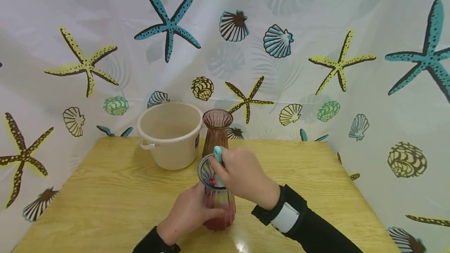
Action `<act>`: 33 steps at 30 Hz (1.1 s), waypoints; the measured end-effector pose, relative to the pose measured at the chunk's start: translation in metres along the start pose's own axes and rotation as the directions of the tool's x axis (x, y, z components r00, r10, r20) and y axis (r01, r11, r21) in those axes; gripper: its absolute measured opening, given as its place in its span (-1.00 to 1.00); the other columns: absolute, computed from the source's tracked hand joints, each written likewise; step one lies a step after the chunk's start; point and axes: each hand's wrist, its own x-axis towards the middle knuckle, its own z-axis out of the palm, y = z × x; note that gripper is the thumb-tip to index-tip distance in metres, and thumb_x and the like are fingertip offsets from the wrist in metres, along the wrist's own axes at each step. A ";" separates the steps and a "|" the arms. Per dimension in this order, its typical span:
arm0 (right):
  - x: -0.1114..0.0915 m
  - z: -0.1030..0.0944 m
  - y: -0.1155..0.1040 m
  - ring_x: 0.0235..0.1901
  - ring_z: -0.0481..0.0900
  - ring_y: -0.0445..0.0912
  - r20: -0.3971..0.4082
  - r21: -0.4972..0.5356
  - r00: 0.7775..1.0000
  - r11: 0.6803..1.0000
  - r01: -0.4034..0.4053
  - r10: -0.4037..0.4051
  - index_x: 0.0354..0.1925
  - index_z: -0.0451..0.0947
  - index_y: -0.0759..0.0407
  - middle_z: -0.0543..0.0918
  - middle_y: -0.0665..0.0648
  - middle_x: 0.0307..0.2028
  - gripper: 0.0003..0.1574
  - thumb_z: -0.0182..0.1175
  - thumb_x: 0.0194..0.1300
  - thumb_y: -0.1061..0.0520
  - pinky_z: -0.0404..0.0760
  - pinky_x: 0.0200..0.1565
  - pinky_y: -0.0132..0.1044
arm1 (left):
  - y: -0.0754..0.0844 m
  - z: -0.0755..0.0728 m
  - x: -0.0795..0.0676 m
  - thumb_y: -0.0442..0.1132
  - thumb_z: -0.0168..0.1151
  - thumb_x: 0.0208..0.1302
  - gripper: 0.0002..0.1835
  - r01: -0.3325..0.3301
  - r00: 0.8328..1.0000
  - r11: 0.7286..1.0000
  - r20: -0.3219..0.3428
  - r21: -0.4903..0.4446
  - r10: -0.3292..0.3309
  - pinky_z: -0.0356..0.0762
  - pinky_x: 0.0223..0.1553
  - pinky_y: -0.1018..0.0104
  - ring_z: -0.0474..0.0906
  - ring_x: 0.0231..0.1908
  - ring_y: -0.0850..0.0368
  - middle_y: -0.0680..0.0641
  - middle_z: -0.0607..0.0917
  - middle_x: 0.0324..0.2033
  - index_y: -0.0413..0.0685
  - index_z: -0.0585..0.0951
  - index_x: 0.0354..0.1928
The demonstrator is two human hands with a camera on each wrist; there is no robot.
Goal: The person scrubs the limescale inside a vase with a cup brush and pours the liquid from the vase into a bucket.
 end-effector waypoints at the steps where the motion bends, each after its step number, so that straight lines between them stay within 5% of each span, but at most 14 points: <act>1: -0.001 0.001 0.000 -0.84 0.06 -0.25 -0.005 -0.001 1.000 1.000 0.004 -0.004 -0.71 0.17 0.02 0.12 -0.11 -0.80 -0.47 0.04 0.39 0.05 -0.04 -0.73 -0.45 | 0.000 0.000 0.000 0.49 0.24 -0.15 0.01 0.004 1.000 1.000 0.002 -0.003 -0.004 0.56 -0.17 0.13 0.50 -0.09 0.20 0.06 0.62 -0.05 0.12 0.22 0.29; 13: -0.003 0.003 0.003 -0.79 0.21 -0.32 0.043 0.193 0.995 0.978 0.083 -0.093 -0.60 0.32 0.00 0.28 -0.10 -0.77 -0.60 0.03 0.42 0.05 0.15 -0.74 -0.48 | 0.001 0.003 -0.001 0.45 0.27 -0.12 -0.04 0.000 1.000 1.000 -0.012 -0.007 0.000 0.57 -0.18 0.15 0.50 -0.09 0.23 0.11 0.61 -0.03 0.16 0.23 0.28; 20: -0.001 0.001 0.009 -0.75 0.24 -0.32 0.100 0.316 0.992 0.948 0.044 -0.079 -0.52 0.40 0.00 0.33 -0.11 -0.75 -0.65 0.00 0.45 0.04 0.23 -0.67 -0.47 | 0.000 0.003 0.000 0.48 0.24 -0.13 -0.02 0.003 1.000 1.000 0.001 -0.004 -0.003 0.58 -0.20 0.16 0.52 -0.12 0.22 0.09 0.62 -0.04 0.14 0.23 0.28; 33: 0.003 -0.006 0.008 -0.79 0.28 -0.37 0.145 0.239 0.989 0.971 -0.010 -0.026 -0.65 0.29 0.01 0.32 -0.15 -0.80 -0.54 0.01 0.43 0.07 0.24 -0.72 -0.47 | -0.002 0.003 0.000 0.44 0.27 -0.11 -0.02 0.002 1.000 1.000 0.018 -0.008 -0.002 0.57 -0.19 0.16 0.52 -0.14 0.22 0.05 0.61 -0.06 0.11 0.18 0.29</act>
